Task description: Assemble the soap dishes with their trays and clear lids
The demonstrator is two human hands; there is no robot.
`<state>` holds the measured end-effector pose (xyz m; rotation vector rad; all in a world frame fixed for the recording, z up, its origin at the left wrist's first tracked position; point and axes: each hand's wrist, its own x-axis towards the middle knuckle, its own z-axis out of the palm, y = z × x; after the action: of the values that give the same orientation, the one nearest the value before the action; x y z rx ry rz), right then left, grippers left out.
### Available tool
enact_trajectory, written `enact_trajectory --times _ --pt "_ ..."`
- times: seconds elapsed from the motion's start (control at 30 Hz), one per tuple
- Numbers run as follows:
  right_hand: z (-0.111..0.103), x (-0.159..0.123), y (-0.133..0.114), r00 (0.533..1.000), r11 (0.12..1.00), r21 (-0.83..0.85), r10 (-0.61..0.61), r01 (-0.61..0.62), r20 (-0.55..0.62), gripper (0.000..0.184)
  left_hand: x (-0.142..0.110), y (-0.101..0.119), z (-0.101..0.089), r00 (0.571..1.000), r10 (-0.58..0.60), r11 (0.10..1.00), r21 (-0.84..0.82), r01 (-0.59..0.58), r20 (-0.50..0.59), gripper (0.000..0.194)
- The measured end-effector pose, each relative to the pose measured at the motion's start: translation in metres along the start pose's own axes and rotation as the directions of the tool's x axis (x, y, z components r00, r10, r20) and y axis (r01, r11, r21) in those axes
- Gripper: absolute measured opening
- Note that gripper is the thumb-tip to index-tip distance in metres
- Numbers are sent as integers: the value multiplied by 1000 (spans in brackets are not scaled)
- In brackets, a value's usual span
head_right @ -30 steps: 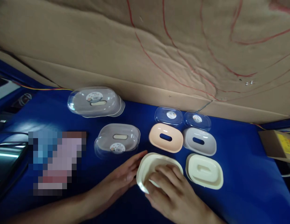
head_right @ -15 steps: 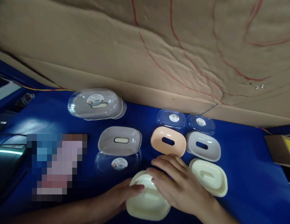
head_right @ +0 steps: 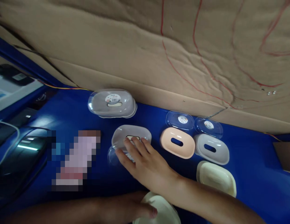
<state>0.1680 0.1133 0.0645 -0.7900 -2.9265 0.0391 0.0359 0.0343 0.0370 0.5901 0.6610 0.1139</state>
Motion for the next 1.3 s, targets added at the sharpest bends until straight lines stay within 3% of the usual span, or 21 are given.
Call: enact_trajectory --times 0.13,0.27,0.6,1.3 --pt "-6 8 19 995 986 149 85 -76 -57 76 3 -6 -4 998 -57 998 13 57 -16 41" --pt "-7 21 35 994 968 226 112 -106 -12 77 5 -10 -6 997 -71 997 -21 71 -11 37" --pt "3 25 46 992 946 298 126 -126 18 80 7 -15 -11 997 -63 996 -67 66 43 32" --pt "3 30 43 994 967 231 106 -110 31 80 -2 4 -6 994 -107 993 -54 108 37 34"
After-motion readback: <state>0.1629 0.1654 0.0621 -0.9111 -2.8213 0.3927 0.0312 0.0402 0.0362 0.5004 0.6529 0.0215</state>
